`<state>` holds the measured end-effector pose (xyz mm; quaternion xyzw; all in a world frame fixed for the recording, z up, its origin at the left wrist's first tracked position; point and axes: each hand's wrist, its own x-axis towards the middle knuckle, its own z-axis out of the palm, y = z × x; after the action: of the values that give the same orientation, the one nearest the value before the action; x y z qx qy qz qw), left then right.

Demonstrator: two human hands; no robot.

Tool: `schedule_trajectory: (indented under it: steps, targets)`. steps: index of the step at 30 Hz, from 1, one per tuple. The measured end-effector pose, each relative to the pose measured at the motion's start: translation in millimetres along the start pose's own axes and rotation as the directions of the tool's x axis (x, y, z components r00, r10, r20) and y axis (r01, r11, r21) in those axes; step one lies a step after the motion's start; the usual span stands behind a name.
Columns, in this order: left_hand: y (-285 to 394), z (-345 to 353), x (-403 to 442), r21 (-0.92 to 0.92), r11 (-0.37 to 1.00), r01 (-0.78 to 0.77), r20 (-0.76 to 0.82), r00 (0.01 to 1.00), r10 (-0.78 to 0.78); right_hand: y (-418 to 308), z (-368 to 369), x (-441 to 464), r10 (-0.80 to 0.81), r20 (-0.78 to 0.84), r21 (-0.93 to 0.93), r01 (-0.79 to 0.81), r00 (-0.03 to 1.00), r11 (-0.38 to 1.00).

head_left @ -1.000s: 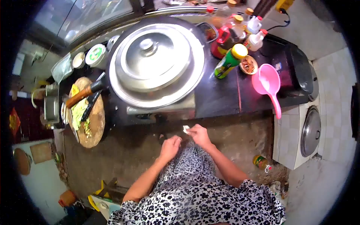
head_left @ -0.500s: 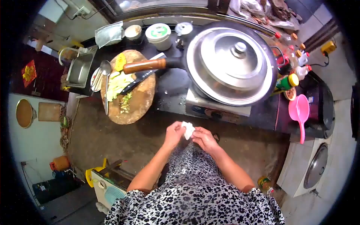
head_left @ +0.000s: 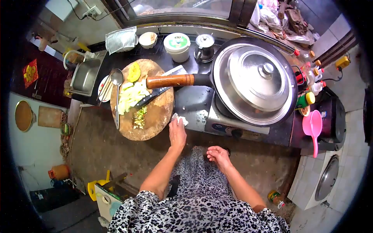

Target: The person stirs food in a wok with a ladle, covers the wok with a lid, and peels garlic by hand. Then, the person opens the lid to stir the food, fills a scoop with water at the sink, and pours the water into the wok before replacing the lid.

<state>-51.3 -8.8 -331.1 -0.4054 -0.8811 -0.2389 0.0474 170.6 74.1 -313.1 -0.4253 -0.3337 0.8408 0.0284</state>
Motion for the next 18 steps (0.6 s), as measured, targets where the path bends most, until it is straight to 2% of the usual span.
schedule_trajectory:
  steps: [2,3,6,7,10,11,12,14,15,18]
  targets:
    - [-0.4,9.4,8.8,0.029,0.999,0.026,0.078,0.997,-0.028,5.9,-1.8,3.4,-0.011,-0.018,-0.014,0.011,1.0,1.0]
    - [4.5,3.9,16.2,-0.027,0.997,-0.066,0.078,0.995,0.068,7.6,-1.1,6.0,-0.01,-0.021,-0.023,0.01,1.0,1.0]
    - [12.6,-0.5,40.7,-0.233,0.96,-0.153,0.048,0.985,0.169,8.4,1.1,11.3,-0.029,-0.016,-0.059,0.028,0.999,0.998]
    - [15.0,0.1,50.7,-0.248,0.956,-0.157,-0.024,0.987,0.156,6.1,3.4,12.2,-0.03,-0.004,-0.071,0.03,1.0,0.997]
    - [7.6,21.9,65.5,-0.078,0.997,0.001,-0.049,0.999,-0.005,2.9,10.5,11.9,-0.019,-0.003,-0.099,0.018,1.0,0.995]
    - [9.4,30.4,64.6,-0.01,1.0,-0.021,0.0,1.0,0.021,0.8,12.3,11.7,-0.016,-0.011,-0.109,0.015,1.0,0.994]
    - [18.0,34.0,61.2,-0.05,0.992,-0.119,-0.005,0.993,0.119,-0.2,13.5,11.1,-0.015,-0.018,-0.103,0.013,1.0,0.995]
    - [29.2,37.3,55.6,-0.181,0.947,-0.267,0.169,0.94,0.297,1.3,15.2,8.0,-0.01,-0.029,-0.088,0.007,1.0,0.996]
    - [34.3,25.9,61.2,-0.238,0.928,-0.287,0.198,0.921,0.336,3.6,14.4,8.9,-0.019,-0.045,-0.139,0.013,0.999,0.99]
    - [19.5,39.9,99.2,-0.307,0.921,-0.239,0.143,0.945,0.293,9.9,8.5,3.8,-0.014,-0.046,-0.071,0.011,0.999,0.997]
